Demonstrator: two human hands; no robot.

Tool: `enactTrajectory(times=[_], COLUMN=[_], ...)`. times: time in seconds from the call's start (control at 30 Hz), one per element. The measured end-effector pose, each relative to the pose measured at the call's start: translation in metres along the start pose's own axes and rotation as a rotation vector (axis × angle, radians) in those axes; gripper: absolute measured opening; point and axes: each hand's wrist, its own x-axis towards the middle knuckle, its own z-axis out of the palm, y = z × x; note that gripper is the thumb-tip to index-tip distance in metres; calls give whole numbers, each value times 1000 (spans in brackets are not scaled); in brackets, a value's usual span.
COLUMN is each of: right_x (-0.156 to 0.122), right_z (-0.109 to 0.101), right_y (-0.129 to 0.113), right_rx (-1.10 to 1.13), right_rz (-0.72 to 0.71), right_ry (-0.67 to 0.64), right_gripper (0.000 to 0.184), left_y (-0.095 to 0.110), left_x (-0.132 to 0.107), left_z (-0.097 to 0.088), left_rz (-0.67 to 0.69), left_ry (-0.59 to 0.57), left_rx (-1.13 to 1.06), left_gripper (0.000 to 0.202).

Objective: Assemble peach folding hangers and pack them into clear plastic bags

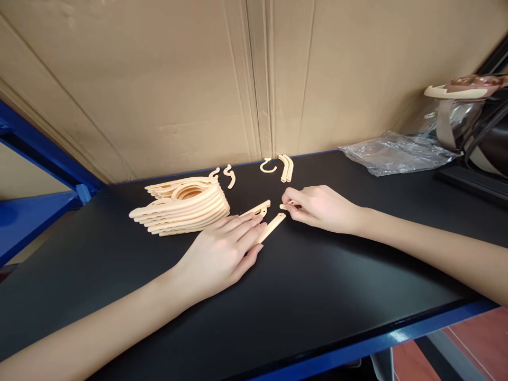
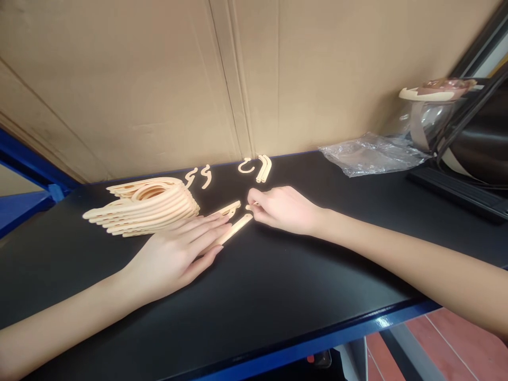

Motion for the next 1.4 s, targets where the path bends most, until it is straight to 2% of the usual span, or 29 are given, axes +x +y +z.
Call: enactTrajectory(times=[0.13,0.27,0.53,0.63,0.77,0.87,0.97,1.17,1.4], right_x=[1,0,1,1,0,0,-2,-4,-4], right_z=[3,2,1,1,2,1,-1,2,3], right_y=[0,0,-2,-3,-3,-4,-6,-11,-9], right_rx=[4,49,90,122,109,110,124,90,99], right_rz=[23,46,66,76,9,-55,-59,-62,-161], right_ry=[31,60,-38,-26,23,15,3,17,51], right_gripper=[8,11,24,25,28,32,34,34,30], left_y=[2,1,-1,-3,-5,-5,-4,-3,-3], left_x=[0,1,0,-1,-2,-3,-3,-2,-2], left_z=[0,-1,-1,0,2,2,1,-1,-1], left_rz=[36,32,-123,-186,-203,-207,-195,-227,-239], left_ry=[-5,-24,-110,-121,-101,-102,-101,-67,-83], left_rx=[102,98,-182,-308,-368,-379,-384,-380,-379], left_gripper=[33,34,13,14,19,22,23,15,13])
